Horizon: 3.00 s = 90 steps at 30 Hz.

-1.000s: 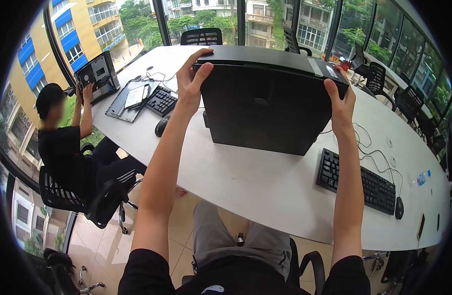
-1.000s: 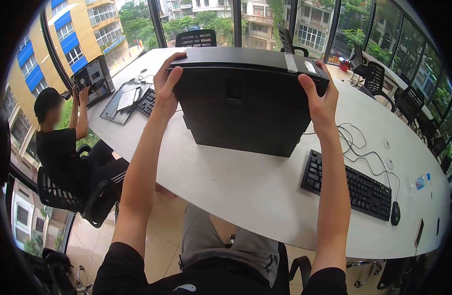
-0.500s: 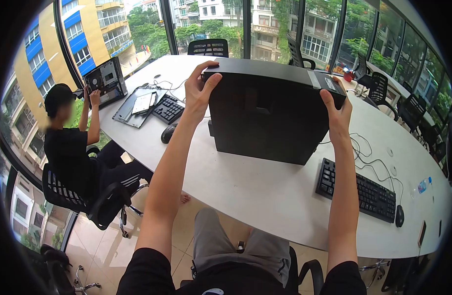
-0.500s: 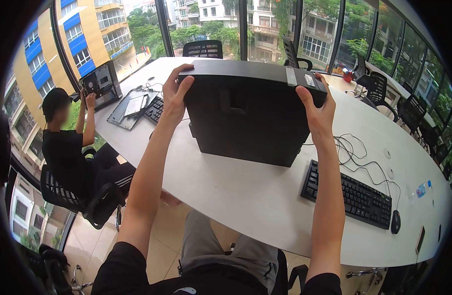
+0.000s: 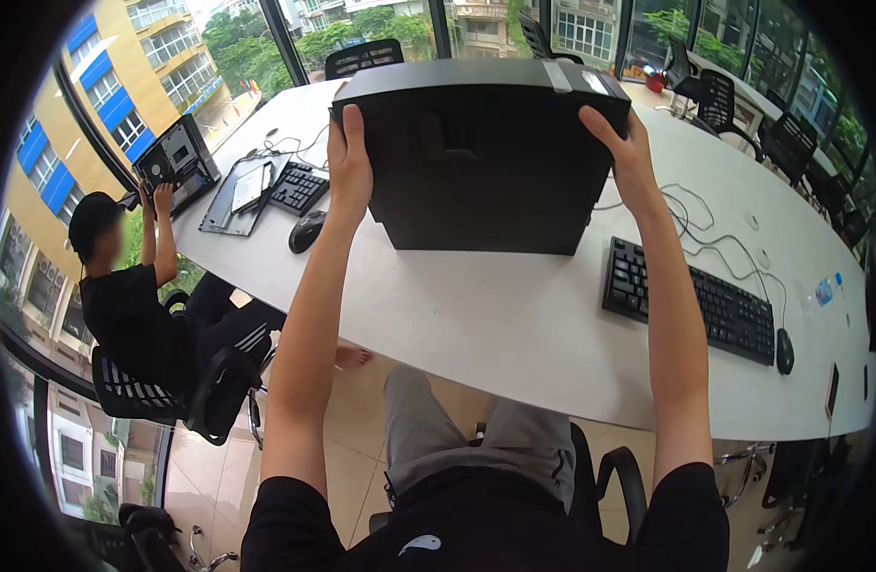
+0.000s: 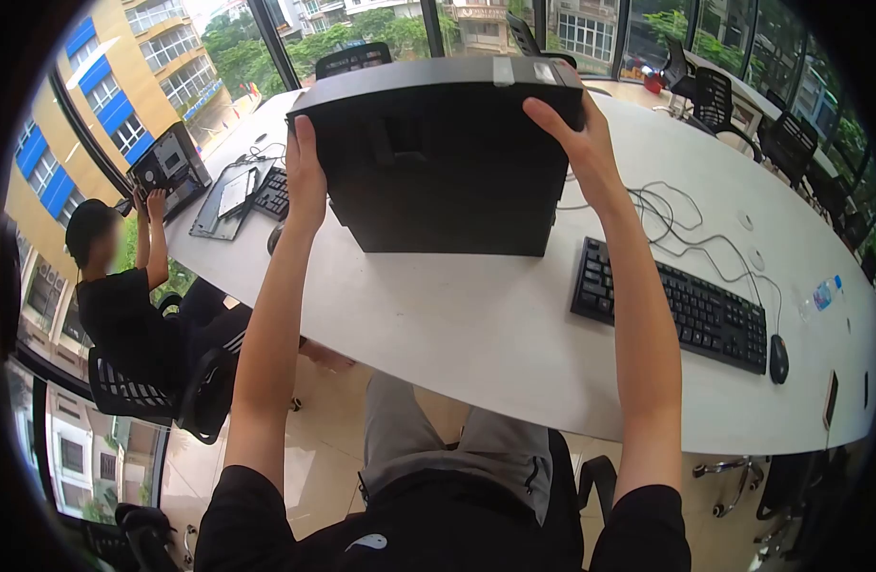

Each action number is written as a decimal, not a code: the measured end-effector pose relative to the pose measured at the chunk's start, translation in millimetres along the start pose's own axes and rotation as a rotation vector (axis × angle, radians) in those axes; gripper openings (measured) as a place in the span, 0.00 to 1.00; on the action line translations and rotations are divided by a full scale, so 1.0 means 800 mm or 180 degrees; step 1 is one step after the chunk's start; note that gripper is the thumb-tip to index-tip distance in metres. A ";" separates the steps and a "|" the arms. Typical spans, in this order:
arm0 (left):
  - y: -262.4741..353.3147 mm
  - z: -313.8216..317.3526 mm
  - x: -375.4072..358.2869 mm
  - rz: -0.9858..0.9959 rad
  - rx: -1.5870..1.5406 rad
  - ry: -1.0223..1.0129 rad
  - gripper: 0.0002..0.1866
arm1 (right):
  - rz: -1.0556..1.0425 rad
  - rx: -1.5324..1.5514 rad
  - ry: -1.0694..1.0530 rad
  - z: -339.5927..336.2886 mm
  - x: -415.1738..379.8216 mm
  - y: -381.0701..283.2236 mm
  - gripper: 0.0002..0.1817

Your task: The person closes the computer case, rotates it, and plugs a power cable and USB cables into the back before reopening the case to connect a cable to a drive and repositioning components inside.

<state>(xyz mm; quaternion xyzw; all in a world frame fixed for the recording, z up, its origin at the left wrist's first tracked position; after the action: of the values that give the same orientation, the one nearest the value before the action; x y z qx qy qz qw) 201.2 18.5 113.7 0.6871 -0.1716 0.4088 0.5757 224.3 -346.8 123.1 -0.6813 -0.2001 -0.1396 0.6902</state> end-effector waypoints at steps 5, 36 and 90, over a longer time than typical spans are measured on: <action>0.008 0.017 -0.042 -0.0005 0.0763 0.0473 0.43 | 0.0063 -0.0364 -0.0132 -0.003 -0.012 0.010 0.40; 0.045 0.004 -0.064 -0.1591 0.1041 -0.2043 0.48 | -0.0798 -0.1277 -0.2393 0.155 -0.319 0.029 0.50; 0.147 0.043 0.028 -0.1116 0.2761 -0.0980 0.69 | -0.0766 -0.1420 -0.2985 0.121 0.033 0.219 0.07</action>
<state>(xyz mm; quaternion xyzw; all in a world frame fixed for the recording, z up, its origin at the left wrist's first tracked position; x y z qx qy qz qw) 144.4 -40.7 206.9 0.9344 0.0496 0.2332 0.2646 320.7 -242.8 -20.2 -0.7730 -0.5294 0.0626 0.3441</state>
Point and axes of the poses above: each hand's wrist, its own x-axis towards the middle knuckle, its own z-axis out of the palm, y = z × x, the point moved 5 cm from there along x, towards the middle knuckle, and after that the axes turned 5 degrees about z, right-handed, at the moved point
